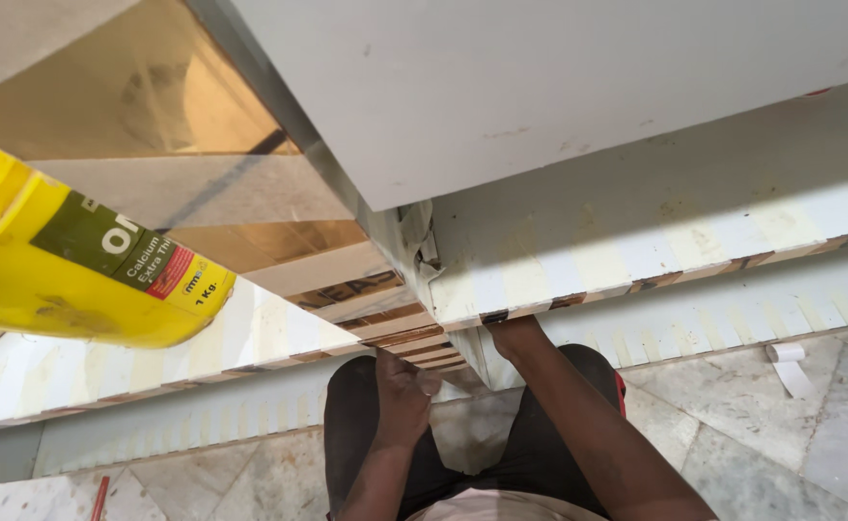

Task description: The person sits on the floor and applies masking tape along the edges of a white wooden cabinet. They tear off pieces of tape and press them onto the corners and seams of the furniture.

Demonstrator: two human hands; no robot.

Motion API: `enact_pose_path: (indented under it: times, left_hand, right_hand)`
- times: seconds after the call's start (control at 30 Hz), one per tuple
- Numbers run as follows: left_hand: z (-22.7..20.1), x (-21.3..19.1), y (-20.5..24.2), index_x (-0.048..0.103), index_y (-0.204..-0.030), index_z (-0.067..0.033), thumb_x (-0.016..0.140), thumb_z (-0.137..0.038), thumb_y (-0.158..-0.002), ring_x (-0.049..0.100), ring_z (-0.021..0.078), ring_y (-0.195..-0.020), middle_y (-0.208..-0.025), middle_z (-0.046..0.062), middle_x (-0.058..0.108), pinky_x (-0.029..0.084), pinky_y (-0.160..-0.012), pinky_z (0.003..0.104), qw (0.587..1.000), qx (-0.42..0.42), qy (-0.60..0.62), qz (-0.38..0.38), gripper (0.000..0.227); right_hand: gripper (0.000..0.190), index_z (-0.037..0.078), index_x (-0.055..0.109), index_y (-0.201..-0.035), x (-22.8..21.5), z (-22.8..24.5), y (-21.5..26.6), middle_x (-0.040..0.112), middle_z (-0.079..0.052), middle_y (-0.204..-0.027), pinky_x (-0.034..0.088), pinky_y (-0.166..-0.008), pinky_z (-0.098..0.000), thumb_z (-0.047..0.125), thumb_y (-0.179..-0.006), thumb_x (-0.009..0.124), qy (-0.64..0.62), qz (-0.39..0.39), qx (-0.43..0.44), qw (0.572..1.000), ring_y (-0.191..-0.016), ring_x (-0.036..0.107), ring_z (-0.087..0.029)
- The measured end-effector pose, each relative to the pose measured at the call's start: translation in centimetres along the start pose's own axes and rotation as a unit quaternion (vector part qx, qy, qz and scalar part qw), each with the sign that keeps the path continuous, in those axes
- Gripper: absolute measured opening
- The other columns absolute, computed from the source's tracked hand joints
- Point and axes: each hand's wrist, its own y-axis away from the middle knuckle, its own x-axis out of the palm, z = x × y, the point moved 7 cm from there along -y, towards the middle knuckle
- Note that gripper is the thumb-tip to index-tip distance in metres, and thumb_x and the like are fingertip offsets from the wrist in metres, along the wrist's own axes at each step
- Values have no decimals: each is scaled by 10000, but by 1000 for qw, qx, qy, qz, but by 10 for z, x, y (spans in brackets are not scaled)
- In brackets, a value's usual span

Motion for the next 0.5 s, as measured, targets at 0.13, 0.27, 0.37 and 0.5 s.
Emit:
enact_pose_path:
  times: [0.13,0.27,0.37,0.5]
  left_hand:
    - [72,-54,-7,485,-1443,5,657,-242,-1050,598,193,-1013,-1210,122,636,492,-787,303,970,-97,219,-48,495]
    - [109,-69,-14,490,-1416,-34,634,-49,-999,611,228,-1189,-1306,113,609,512,-996,374,975,-122,182,-44,441]
    - [88,-53,-12,514,-1408,-14,609,7,-911,561,356,-1275,-1361,191,567,469,-1086,468,865,132,-479,69,507]
    - [96,-41,-4,520,-1430,-5,576,70,-861,500,444,-1365,-1430,244,535,421,-1151,530,681,242,-681,117,577]
  right_hand:
    - [317,13,617,-1204,1,4,-3,653,-103,-1181,545,-958,-355,-11,-889,633,-51,-81,50,994,-1077,631,-199]
    - [451,32,653,-1211,21,47,45,677,-89,-1165,538,-970,-355,-46,-767,673,236,44,1,971,-1091,645,-206]
    - [577,-23,671,-1189,48,71,60,700,-135,-1102,555,-948,-414,-73,-630,805,0,58,62,996,-1065,663,-278]
    - [588,-22,662,-1180,65,84,66,724,-120,-1091,571,-957,-442,-66,-619,833,-61,68,70,993,-1089,680,-294]
